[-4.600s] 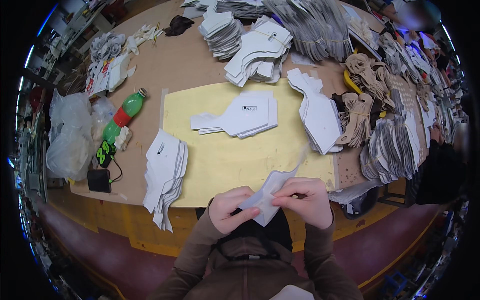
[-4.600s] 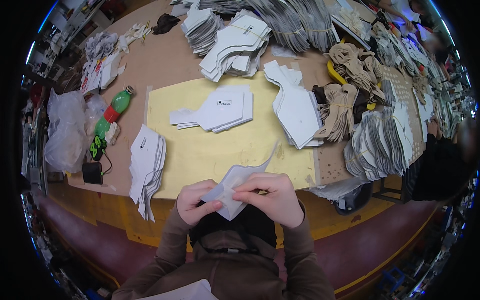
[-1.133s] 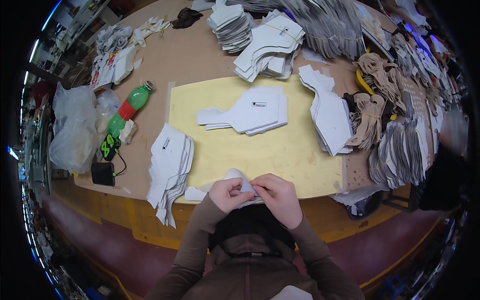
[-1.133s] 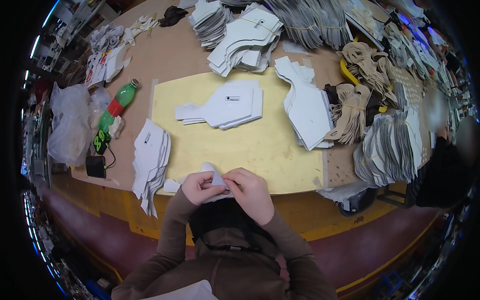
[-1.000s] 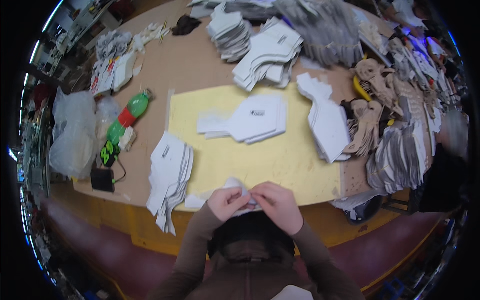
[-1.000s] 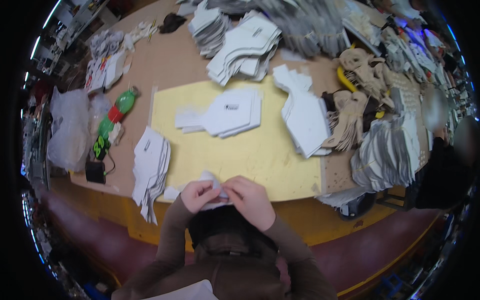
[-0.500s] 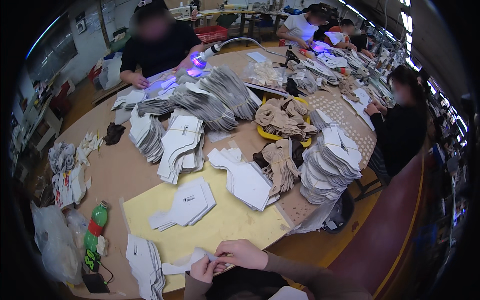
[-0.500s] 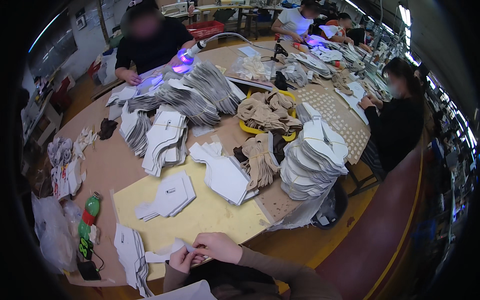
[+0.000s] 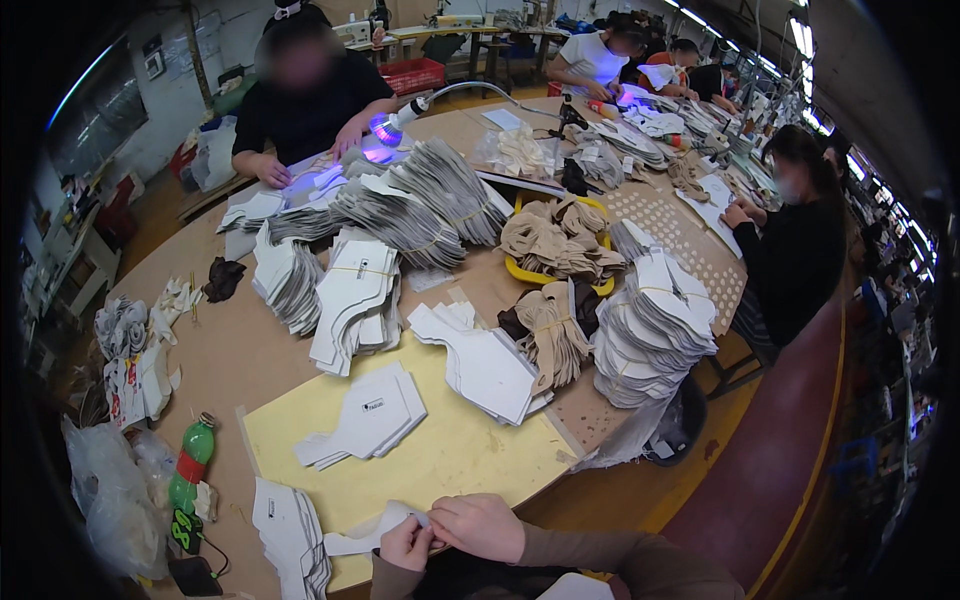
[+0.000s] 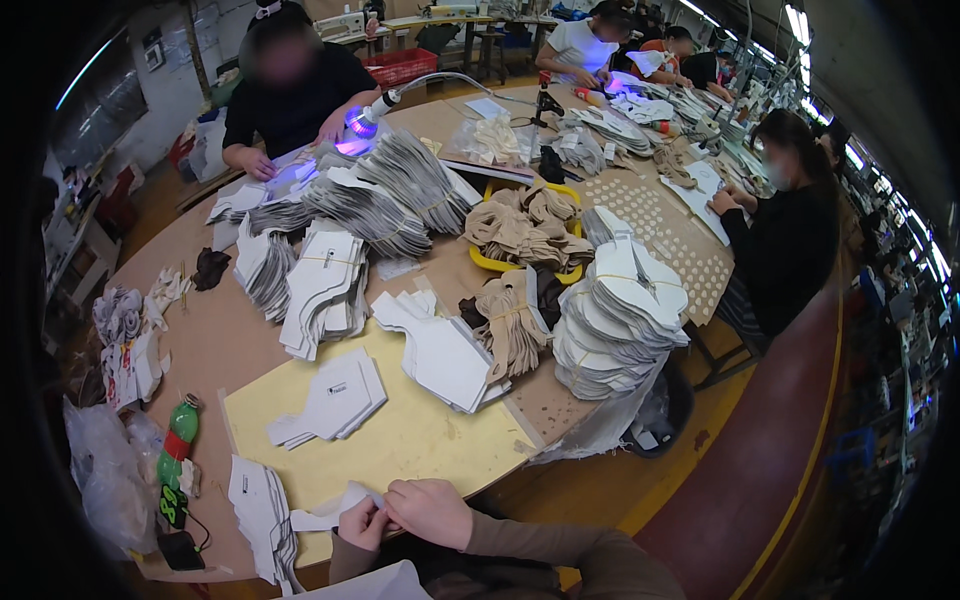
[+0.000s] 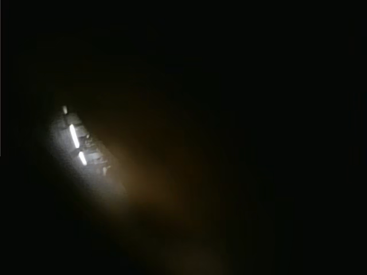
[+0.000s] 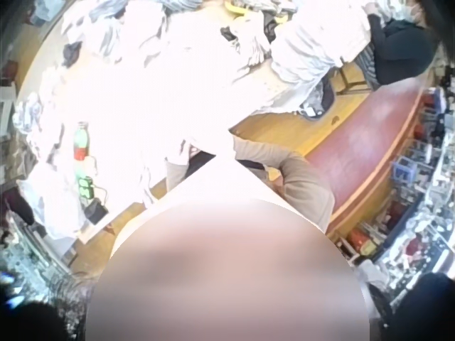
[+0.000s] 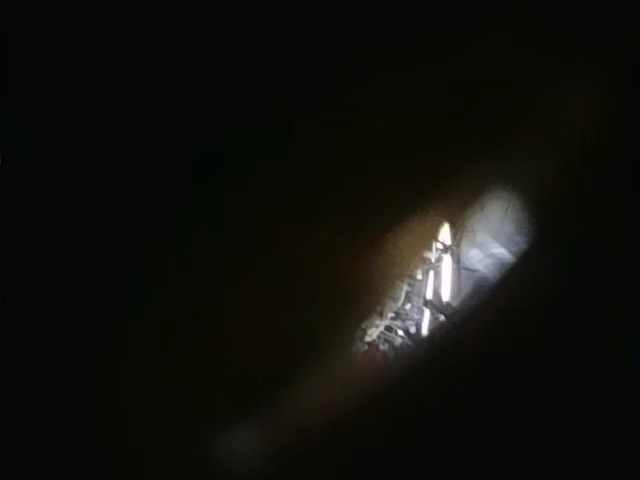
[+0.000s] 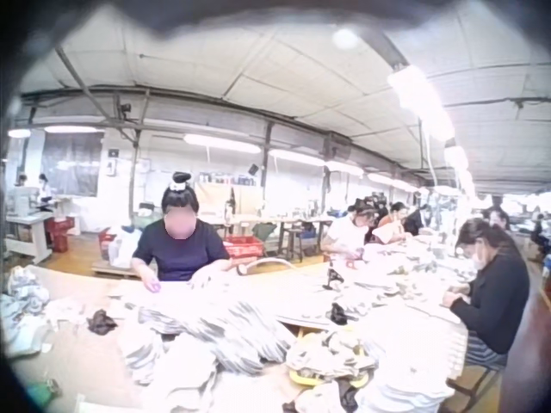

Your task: The person repeatedly peels small stickers off white paper cutouts at a workbench. They handle each cutout one at a time, remove the sticker, and place the finished piece into a growing stack. Other workers are visible in the background performing similar tasks.

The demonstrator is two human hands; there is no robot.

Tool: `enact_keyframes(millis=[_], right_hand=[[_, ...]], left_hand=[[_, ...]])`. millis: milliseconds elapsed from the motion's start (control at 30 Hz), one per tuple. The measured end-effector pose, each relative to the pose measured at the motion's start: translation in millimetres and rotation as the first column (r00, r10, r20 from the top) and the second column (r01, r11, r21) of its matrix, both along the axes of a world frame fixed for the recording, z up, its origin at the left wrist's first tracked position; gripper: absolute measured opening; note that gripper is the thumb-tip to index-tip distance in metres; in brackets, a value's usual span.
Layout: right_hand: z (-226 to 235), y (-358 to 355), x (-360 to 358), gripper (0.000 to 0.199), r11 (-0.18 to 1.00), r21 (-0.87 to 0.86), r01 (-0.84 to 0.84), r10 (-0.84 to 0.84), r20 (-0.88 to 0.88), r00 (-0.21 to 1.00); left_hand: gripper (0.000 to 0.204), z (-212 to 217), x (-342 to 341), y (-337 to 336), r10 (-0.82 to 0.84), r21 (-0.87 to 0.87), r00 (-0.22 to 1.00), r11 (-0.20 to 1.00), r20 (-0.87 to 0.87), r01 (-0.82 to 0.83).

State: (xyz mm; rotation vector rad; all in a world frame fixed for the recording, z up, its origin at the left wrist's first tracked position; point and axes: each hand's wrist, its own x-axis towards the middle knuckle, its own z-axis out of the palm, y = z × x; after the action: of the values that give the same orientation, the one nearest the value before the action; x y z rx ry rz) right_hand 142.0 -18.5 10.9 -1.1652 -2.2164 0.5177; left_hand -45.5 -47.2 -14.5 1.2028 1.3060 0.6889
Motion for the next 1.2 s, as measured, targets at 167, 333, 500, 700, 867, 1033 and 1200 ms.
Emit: enact_keyframes(millis=[167, 333, 500, 700, 867, 1033, 1200], right_hand=[[-3, 7, 5, 0.017, 0.996, -0.087, 0.028, -0.037, -0.106, 0.994], [-6, 12, 10, 0.016, 0.939, -0.345, -0.012, -0.076, -0.240, 0.968], [-5, 13, 13, 0.017, 0.836, -0.534, -0.125, -0.104, -0.379, 0.920], [-6, 13, 17, 0.014, 0.849, -0.513, -0.124, -0.096, -0.381, 0.920], [-8, 8, 11, 0.013, 0.849, -0.517, -0.108, -0.135, -0.410, 0.902], [-6, 12, 11, 0.014, 0.742, -0.666, -0.072, -0.309, -0.436, 0.845], [-2, 14, 14, 0.019, 0.618, -0.746, -0.250, -0.366, -0.554, 0.748]], left_hand=[[0.013, -9, 4, -1, 0.026, 0.027, 0.998, 0.999, 0.064, -0.028], [0.015, -24, 1, -1, 0.031, 0.049, 1.000, 0.998, 0.002, -0.031], [0.015, -17, 5, -5, 0.034, 0.066, 0.999, 0.997, 0.002, -0.034], [0.014, -9, 8, -10, 0.052, 0.095, 0.999, 0.994, 0.000, -0.052], [0.014, -2, 8, -14, 0.053, 0.179, 0.998, 0.982, 0.030, -0.058], [0.007, 18, 9, -17, 0.036, 0.473, 0.962, 0.875, -0.271, 0.100], [0.007, 22, 11, -11, 0.104, 0.299, 0.991, 0.951, -0.083, -0.075]])
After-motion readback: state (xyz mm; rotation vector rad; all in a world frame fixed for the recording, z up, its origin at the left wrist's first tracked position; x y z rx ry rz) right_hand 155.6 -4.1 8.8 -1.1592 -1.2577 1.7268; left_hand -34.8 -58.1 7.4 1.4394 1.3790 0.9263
